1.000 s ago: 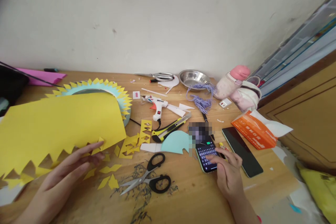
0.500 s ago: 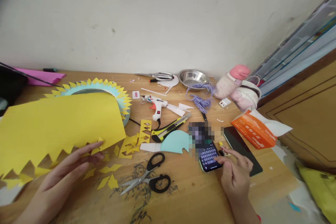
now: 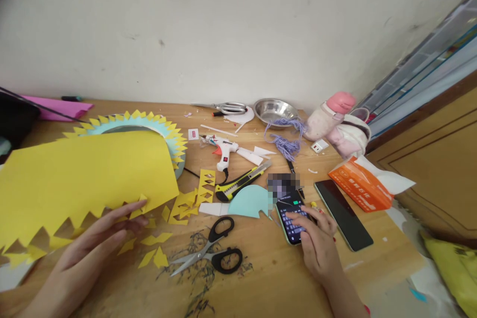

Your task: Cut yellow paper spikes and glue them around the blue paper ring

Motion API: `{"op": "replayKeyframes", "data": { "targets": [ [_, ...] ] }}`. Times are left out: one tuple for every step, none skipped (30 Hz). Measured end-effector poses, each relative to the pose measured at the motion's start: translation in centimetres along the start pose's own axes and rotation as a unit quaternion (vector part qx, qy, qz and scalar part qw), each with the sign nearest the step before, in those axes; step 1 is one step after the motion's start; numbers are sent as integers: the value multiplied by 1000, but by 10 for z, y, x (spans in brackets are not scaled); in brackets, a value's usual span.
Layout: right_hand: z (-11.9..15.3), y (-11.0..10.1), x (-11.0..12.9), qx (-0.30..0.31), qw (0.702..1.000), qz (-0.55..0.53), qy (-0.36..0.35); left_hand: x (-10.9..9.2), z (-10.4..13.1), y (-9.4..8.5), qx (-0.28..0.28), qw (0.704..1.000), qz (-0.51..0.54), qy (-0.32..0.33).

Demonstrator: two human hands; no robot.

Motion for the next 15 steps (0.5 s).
{"op": "replayKeyframes", "data": {
  "targets": [
    [1, 1, 0, 8, 1000, -1, 0, 0, 0, 0, 3, 1000, 1, -1],
    [1, 2, 0, 14, 1000, -3, 1, 1, 0, -1, 2, 1000, 2, 0],
    [1, 2, 0, 17, 1000, -4, 4, 1, 0, -1, 1, 1000, 3, -2],
    [1, 2, 0, 17, 1000, -5, 6, 1, 0, -2, 0, 1000, 3, -2],
    [0, 3, 0, 19, 1000, -5, 6, 2, 0, -2, 1, 1000, 3, -3],
    [0, 3, 0, 20, 1000, -5, 5, 3, 0, -2, 1, 1000, 3, -2],
    [-1, 3, 1, 22, 1000, -3, 2, 3, 0, -3, 2, 1000, 3, -2],
    [-2, 2, 1, 21, 1000, -3, -1, 3, 0, -3, 4, 1000, 2, -1],
    [-3, 1, 2, 14, 1000, -4, -3, 4, 0, -3, 7, 1000, 1, -1],
    [-2, 0, 1, 0, 1000, -6, 0, 4, 0, -2, 7, 1000, 0, 0],
    [-1, -2, 0, -21, 1000, -7, 11, 3, 0, -2, 6, 1000, 1, -2],
    [1, -4, -2, -44, 999, -5, 28, 3, 0, -2, 6, 1000, 4, -3],
    [4, -6, -5, -69, 996, 4, 51, 3, 0, -2, 7, 1000, 9, -5],
    [7, -8, -7, -89, 993, 18, 76, 2, 1, -2, 8, 1000, 14, -5],
    [10, -10, -9, -104, 989, 37, 100, 2, 1, -2, 9, 1000, 19, -4]
  ]
}}
Point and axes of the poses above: each hand's wrist, its own z-axis away from the middle knuckle, its own y-axis out of the palm, x = y × z, the point moved 2 cm from there along -z, towards the middle knuckle, and after that the axes turned 13 degrees about z, right-handed, at the moved point
